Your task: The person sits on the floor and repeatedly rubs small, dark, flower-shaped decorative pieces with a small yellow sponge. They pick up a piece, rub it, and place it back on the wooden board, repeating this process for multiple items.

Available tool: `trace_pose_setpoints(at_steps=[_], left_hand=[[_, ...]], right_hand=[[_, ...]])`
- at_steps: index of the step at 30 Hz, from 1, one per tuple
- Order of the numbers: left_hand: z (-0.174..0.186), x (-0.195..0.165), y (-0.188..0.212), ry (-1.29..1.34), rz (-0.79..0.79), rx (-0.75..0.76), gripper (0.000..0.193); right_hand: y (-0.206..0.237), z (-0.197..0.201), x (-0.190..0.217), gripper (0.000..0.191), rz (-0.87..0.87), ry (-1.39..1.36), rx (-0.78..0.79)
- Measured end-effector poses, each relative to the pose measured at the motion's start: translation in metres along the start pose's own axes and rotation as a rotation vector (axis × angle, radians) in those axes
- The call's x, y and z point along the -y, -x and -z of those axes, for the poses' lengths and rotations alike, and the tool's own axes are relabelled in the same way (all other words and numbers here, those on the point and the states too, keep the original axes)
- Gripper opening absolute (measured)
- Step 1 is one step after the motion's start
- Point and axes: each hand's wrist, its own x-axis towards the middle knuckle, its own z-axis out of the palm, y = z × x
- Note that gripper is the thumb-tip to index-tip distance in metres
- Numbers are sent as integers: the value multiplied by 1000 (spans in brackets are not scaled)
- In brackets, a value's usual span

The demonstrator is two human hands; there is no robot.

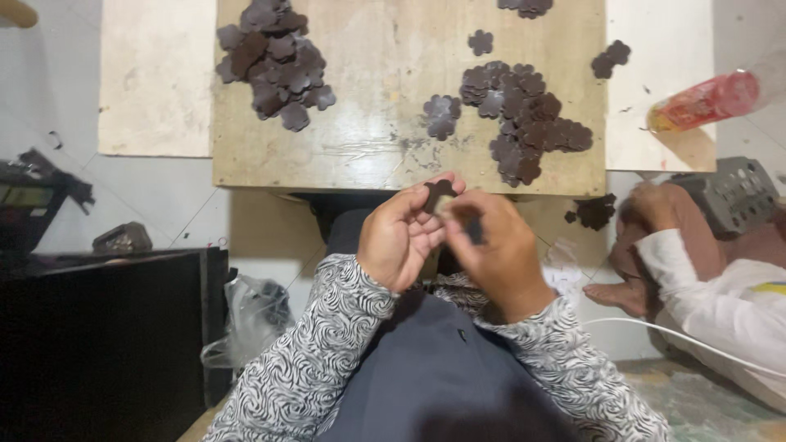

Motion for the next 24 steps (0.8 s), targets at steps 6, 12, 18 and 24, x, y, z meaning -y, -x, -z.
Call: trace_pose_setpoints(at_steps=[6,12,18,24], left_hand=[[17,4,-5,65,71,-44,51],[39,23,-8,356,-22,340,38],[27,22,-7,49,45,-12,54],[23,15,-13,68,-5,-22,44]], right_hand=[[1,4,2,26,-154,-203,-187],[-9,-3,4,24,-51,10,-73],[-5,-6,4,27,53,-89,30],[0,-6,-8,29,-60,-40,-23]])
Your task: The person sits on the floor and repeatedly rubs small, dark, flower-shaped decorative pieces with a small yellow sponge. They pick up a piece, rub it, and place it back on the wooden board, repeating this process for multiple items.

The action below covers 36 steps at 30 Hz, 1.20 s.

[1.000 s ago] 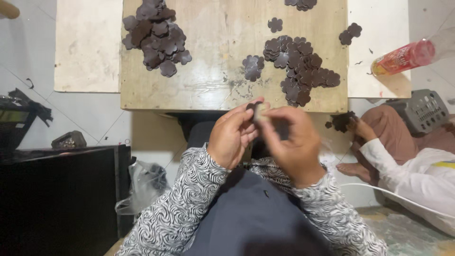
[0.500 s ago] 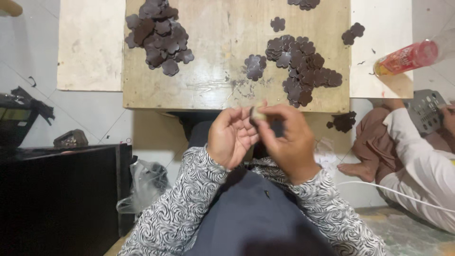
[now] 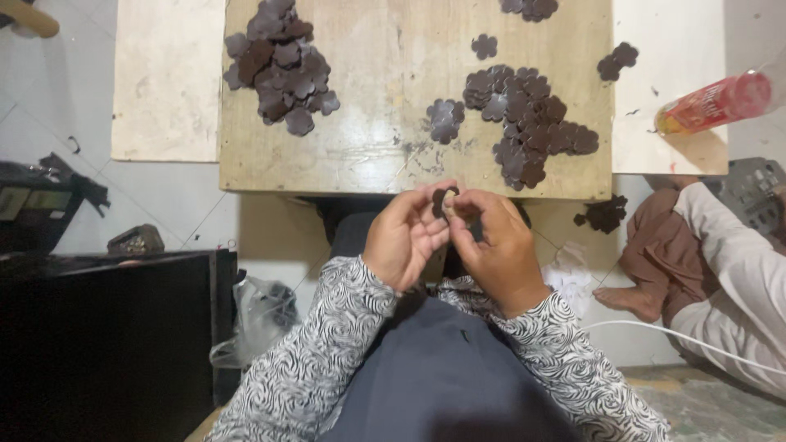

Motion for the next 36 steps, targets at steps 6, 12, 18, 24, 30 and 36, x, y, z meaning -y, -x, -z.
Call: trace_pose_setpoints(at_steps=[6,12,18,24,30,36], left_hand=[[15,2,-21,-83,-51,-140,33],[49,-44,-46,-429,-350,-496,27],[45,-139,-67,-705,-700,-823,66],[40,-116,-61,-1625,-375,-1265,129],[55,-109,-85,-1788,-326,-1254,122],[49,-84,-110,-2188,-826,-1011,96]], right_hand=[[27,-10,-36,27,-136,-2,35],[59,-34,-104,33,-609,-771,-82],[81,-33,-128,30,-769,-925,-100],[76,-32,-136,29,-879,-1055,-207],[81,-31,-143,29,-797,-1067,-210],[74,-30,-138,25,-902,-1256,-284]])
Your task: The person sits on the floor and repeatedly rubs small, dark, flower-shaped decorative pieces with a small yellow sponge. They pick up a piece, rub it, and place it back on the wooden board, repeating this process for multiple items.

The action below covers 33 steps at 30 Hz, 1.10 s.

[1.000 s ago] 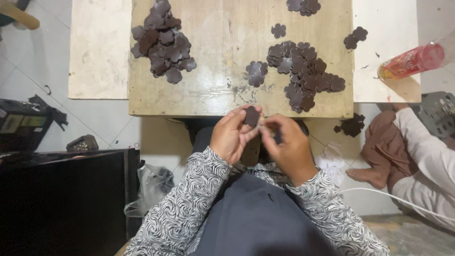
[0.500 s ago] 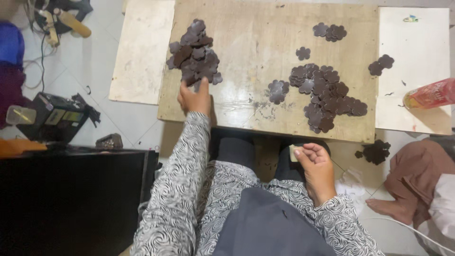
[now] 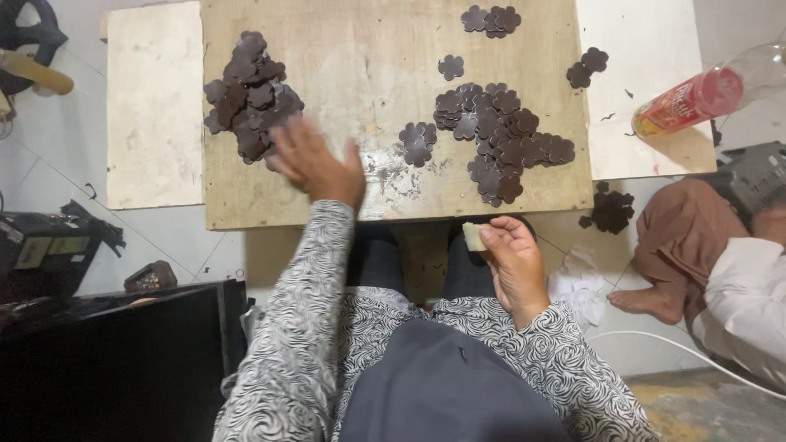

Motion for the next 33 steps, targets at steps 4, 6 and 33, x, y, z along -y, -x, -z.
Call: trace_pose_setpoints(at_steps=[4,6,33], left_hand=[[4,-54,20,313,-28,347,46],[7,-76,32,342,-78,343,49],[96,-39,118,1744,144,694,28]], right_hand=[[0,-5,2,25,11,-9,18],[0,-6,1,25,15,-27,29],[49,-150,70,26,990,1211,305]])
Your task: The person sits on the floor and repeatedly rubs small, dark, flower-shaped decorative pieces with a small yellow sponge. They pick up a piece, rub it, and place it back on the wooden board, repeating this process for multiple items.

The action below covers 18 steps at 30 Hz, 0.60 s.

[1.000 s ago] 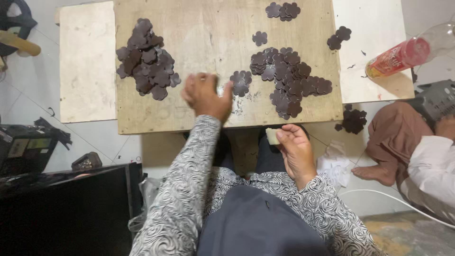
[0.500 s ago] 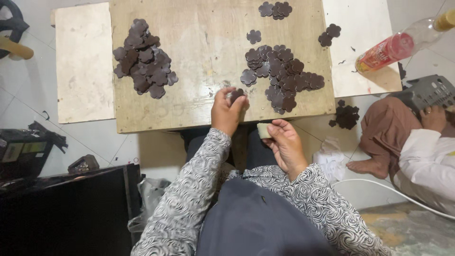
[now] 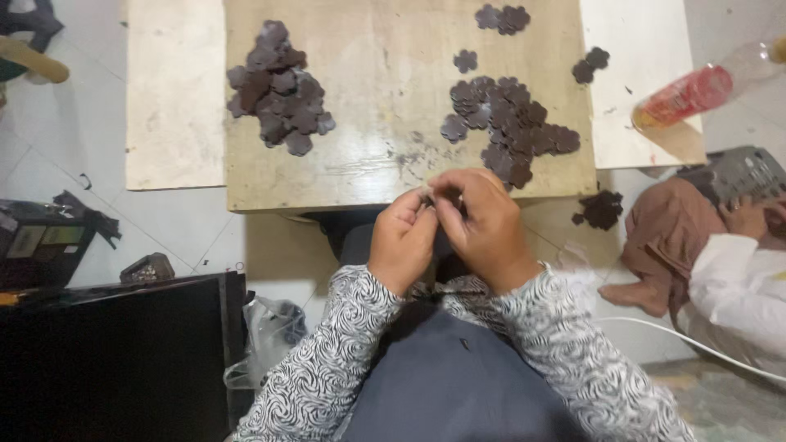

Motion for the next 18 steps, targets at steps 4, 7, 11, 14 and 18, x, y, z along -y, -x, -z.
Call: trace_pose_setpoints(at_steps=[4,7,11,14,18], left_hand=[[4,-20,4,-48,30,-52,33],[-1,-25,4,-27,96,-35,33],[-10,-27,9,-72,-40,50,31],[-9,-31,14,-78,-46,50,29],[-2,-36,12,73,122,15,34]], right_hand=[[-2,5,4,24,-123,-57,-45],[-1,11,8,25,-337,-394,-126],[6,11,21,24,-120,-194,-48],[5,10,19,25,-173,-92,-37],[3,14,2,29,-372,-496,-145]])
